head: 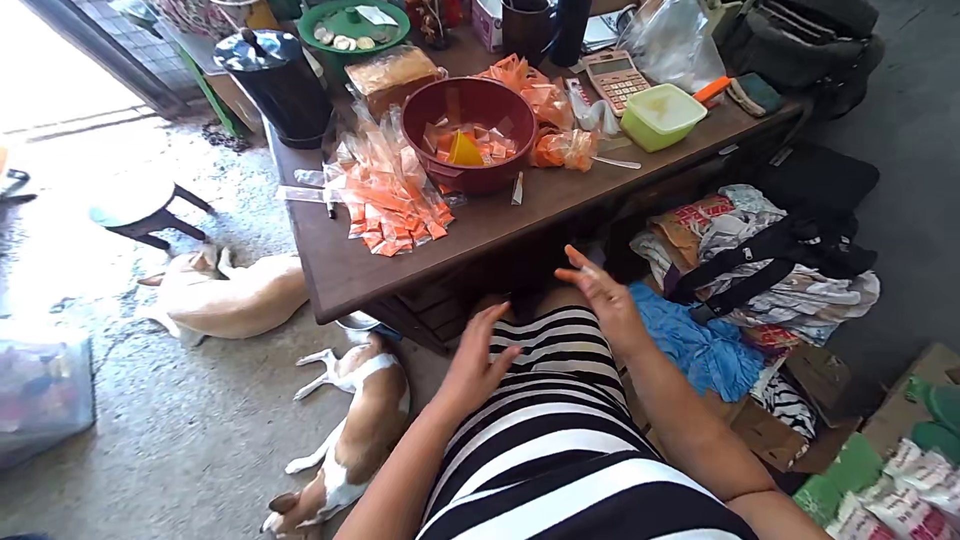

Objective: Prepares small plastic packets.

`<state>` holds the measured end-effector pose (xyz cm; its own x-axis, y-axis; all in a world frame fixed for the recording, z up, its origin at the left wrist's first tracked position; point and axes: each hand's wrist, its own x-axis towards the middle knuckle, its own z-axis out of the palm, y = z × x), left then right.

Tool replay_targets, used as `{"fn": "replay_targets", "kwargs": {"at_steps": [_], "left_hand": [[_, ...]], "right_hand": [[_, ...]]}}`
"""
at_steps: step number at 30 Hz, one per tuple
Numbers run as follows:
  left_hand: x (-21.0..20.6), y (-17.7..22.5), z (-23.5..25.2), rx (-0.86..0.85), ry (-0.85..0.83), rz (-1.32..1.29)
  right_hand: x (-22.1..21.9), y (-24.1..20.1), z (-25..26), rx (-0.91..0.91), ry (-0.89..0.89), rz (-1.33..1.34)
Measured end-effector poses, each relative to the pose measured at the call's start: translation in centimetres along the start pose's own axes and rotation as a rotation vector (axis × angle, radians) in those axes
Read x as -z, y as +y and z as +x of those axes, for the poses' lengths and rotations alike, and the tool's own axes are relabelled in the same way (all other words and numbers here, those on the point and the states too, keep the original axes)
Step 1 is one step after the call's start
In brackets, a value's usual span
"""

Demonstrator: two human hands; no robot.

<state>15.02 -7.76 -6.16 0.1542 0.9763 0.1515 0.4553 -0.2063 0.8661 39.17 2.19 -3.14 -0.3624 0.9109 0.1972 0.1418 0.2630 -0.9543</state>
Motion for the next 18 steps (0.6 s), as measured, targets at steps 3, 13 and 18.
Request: {"fn": "replay_targets", "kwargs": {"at_steps": [3, 13, 18], "left_hand": [[-1.0, 2.8, 4.2, -0.15, -0.018, -0.111], [-1.1, 1.0, 2.3, -0.085, -0.167, -0.457], [2.1, -7.5, -6.2, 0.321, 0.026, -0.05]], "right_hand": [[-2.9, -1.1, -0.4, 0.148, -0.139, -0.126], [-2.5, -2.1, -0.2, 0.152, 0.124, 0.113], [3.4, -2.2, 1.2, 0.144, 0.465, 0.154]]}}
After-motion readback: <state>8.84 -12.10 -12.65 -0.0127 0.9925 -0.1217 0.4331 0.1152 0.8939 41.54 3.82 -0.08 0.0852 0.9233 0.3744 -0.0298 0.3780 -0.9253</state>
